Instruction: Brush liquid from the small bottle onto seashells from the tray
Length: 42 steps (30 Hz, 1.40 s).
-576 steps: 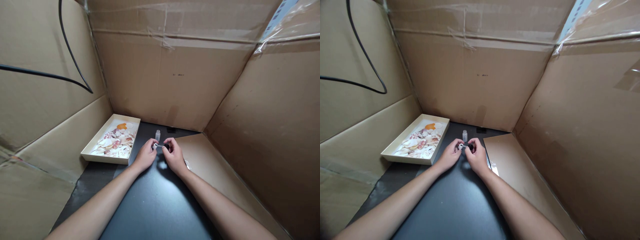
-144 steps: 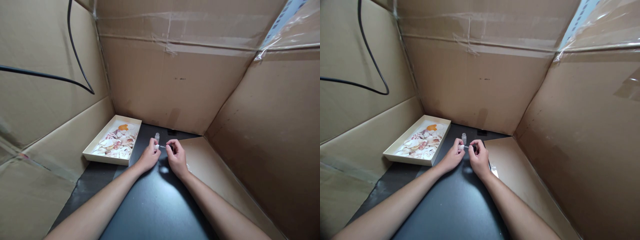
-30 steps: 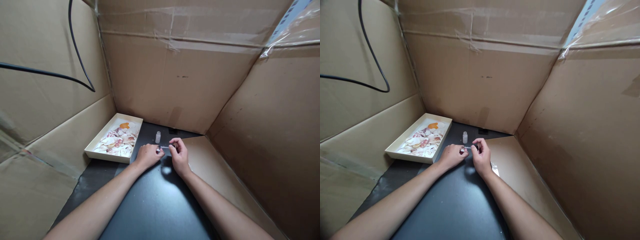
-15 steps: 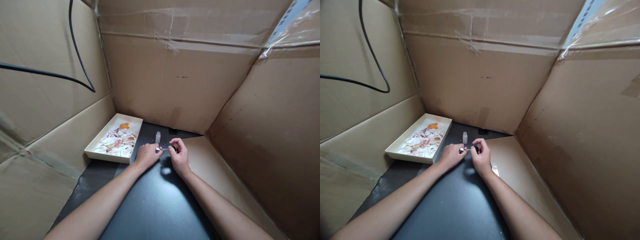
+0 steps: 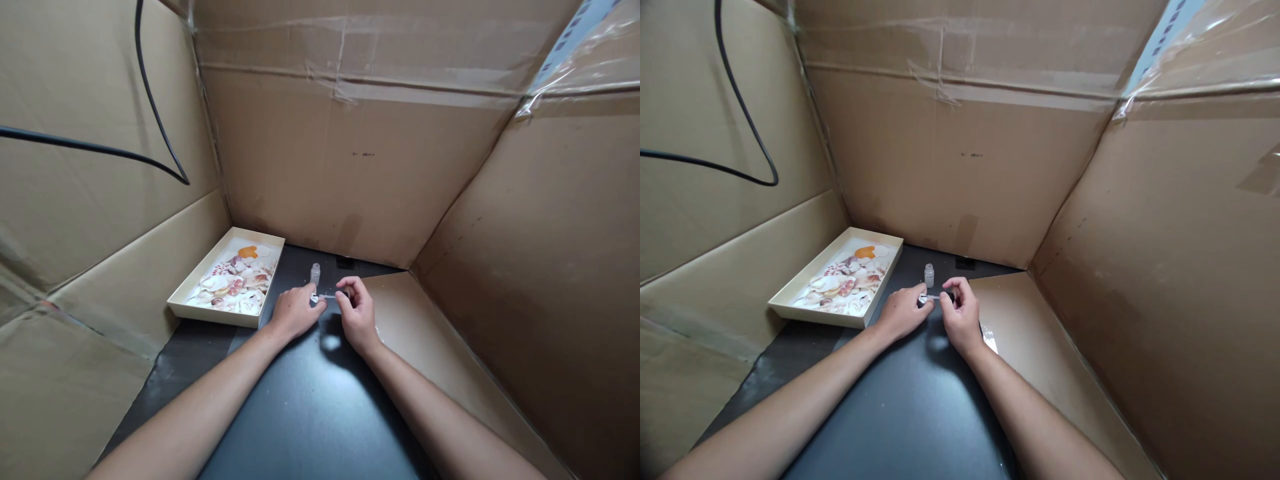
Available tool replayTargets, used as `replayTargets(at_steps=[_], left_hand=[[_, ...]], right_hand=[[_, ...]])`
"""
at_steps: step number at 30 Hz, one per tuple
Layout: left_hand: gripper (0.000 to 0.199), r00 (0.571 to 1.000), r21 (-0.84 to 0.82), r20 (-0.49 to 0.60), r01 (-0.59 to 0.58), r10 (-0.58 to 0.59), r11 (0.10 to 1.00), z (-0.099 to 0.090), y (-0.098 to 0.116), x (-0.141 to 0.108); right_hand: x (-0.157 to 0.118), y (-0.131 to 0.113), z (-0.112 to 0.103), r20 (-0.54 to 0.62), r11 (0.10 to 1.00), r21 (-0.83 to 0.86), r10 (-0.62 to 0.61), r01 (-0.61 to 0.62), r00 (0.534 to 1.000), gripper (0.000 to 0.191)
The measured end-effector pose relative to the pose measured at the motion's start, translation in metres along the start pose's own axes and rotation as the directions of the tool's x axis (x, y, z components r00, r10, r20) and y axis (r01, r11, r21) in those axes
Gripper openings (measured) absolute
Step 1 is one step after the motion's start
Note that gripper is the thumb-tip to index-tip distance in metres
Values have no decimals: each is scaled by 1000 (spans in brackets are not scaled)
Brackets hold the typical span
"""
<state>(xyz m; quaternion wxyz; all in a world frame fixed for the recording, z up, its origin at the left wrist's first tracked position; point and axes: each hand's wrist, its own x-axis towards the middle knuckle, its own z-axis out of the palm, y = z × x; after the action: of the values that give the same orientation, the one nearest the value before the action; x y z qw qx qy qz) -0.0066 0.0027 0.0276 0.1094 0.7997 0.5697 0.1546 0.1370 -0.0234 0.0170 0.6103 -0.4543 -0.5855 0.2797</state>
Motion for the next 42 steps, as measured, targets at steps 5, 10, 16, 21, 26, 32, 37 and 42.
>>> replayTargets(at_steps=[5,10,16,21,26,32,37,42], left_hand=[[19,998,-126,-10,-61,61,990,2,0,-1],[14,992,-335,-14,-125,127,934,7,-1,1],[10,986,-509,-37,-159,163,846,12,-6,5],[12,982,-585,-47,-176,184,791,16,-8,7],[23,986,-573,-27,-152,166,805,15,-8,7],[26,987,-606,-56,-154,152,781,16,-9,6],[15,983,-611,-77,-177,165,771,18,-9,7],[15,988,-601,-63,-149,140,785,18,-9,7]], right_hand=[[1,1,0,-24,999,-34,21,-21,999,8],[2,0,-1,-69,999,-32,25,-27,997,7],[3,-2,-1,-76,998,-52,18,-22,997,9],[3,-1,-1,-89,999,-43,15,-19,996,9],[4,0,-1,-109,995,-90,24,-34,994,10],[4,0,0,-104,996,-87,22,-31,994,10],[5,0,0,-117,996,-83,14,-23,993,10],[4,1,1,-82,996,-81,19,-26,996,10]])
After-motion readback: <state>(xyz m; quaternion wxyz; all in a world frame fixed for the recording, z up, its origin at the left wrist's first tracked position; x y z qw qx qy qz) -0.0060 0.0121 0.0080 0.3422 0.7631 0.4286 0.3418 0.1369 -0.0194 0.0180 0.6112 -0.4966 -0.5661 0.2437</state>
